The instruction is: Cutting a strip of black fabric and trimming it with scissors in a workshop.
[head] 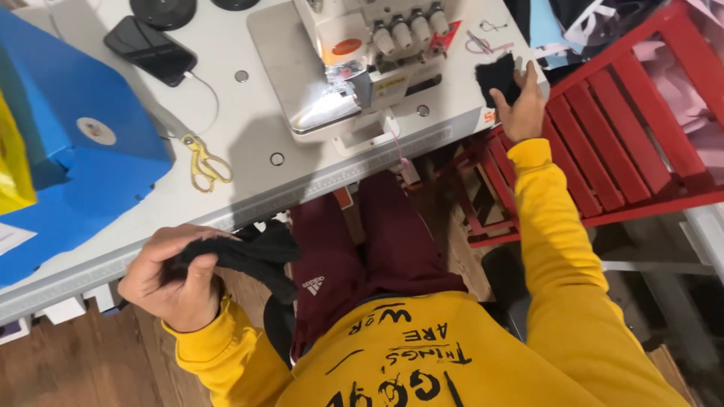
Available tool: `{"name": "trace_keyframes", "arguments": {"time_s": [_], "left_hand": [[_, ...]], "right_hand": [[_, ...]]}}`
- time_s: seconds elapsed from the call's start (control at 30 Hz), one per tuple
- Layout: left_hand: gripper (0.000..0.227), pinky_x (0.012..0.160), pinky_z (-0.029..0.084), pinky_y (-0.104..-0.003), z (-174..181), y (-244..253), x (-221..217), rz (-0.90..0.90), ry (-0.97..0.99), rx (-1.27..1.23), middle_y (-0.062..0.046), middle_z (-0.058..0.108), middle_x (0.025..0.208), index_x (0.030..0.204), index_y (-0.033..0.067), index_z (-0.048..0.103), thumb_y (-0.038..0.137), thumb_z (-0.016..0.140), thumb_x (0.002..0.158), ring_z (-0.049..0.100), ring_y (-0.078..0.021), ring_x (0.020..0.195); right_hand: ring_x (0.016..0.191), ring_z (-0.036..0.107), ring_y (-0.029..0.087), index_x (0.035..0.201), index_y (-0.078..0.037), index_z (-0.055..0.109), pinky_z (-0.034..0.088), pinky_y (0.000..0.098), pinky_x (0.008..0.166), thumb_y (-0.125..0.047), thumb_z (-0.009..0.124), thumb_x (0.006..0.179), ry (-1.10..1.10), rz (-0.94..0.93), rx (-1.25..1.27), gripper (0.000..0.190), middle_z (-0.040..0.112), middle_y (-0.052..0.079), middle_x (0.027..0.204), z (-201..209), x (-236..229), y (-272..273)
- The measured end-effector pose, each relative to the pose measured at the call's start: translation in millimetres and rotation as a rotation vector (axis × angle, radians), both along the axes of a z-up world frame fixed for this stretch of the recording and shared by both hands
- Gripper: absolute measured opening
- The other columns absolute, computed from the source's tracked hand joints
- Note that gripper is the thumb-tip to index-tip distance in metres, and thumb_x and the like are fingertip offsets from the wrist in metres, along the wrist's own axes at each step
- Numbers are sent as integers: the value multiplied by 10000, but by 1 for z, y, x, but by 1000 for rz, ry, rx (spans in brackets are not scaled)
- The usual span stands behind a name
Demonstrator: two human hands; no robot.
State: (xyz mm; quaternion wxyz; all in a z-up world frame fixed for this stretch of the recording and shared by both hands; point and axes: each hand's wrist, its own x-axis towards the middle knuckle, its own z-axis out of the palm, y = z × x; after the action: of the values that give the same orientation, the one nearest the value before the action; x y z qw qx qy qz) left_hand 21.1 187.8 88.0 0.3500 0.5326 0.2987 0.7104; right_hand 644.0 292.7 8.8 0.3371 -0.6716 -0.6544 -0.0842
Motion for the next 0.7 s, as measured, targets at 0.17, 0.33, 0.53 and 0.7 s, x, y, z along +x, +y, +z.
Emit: {"name": "trace_keyframes", "arguments": {"time_s": [0.17,0.33,0.53,0.7], "left_hand": [[314,793,547,-239,5,2,2,23,148,-64,-128,734,963,1046,-58,673,193,854,998,703,-158,862],[232,805,517,-218,24,21,25,31,261,-74,-78,720,959,1051,-46,693,115,852,1003,662,-115,872],[165,831,501,-215,64,32,80,-53,63,-176,-21,703,964,1099,-22,713,-7,798,958,616,-71,884],[187,806,512,-203,86,36,100,-135,116,-84,-24,716,1005,1121,-15,716,6,801,955,633,-52,878]], "right_hand": [[1434,629,293,1552,-6,428,482,388,1243,-263,639,1185,747,-13,444,495,632,202,1528,9,71,-5],[1199,677,246,1342,6,575,534,372,1077,-231,615,1157,812,315,428,303,683,159,1278,137,-36,-46],[1178,681,234,1367,-40,506,506,378,1053,-478,701,983,644,753,23,614,679,97,1262,223,-253,-85],[1161,635,224,1453,-19,479,512,368,1049,-500,847,789,329,959,-155,899,655,121,1222,255,-329,-82]]}}
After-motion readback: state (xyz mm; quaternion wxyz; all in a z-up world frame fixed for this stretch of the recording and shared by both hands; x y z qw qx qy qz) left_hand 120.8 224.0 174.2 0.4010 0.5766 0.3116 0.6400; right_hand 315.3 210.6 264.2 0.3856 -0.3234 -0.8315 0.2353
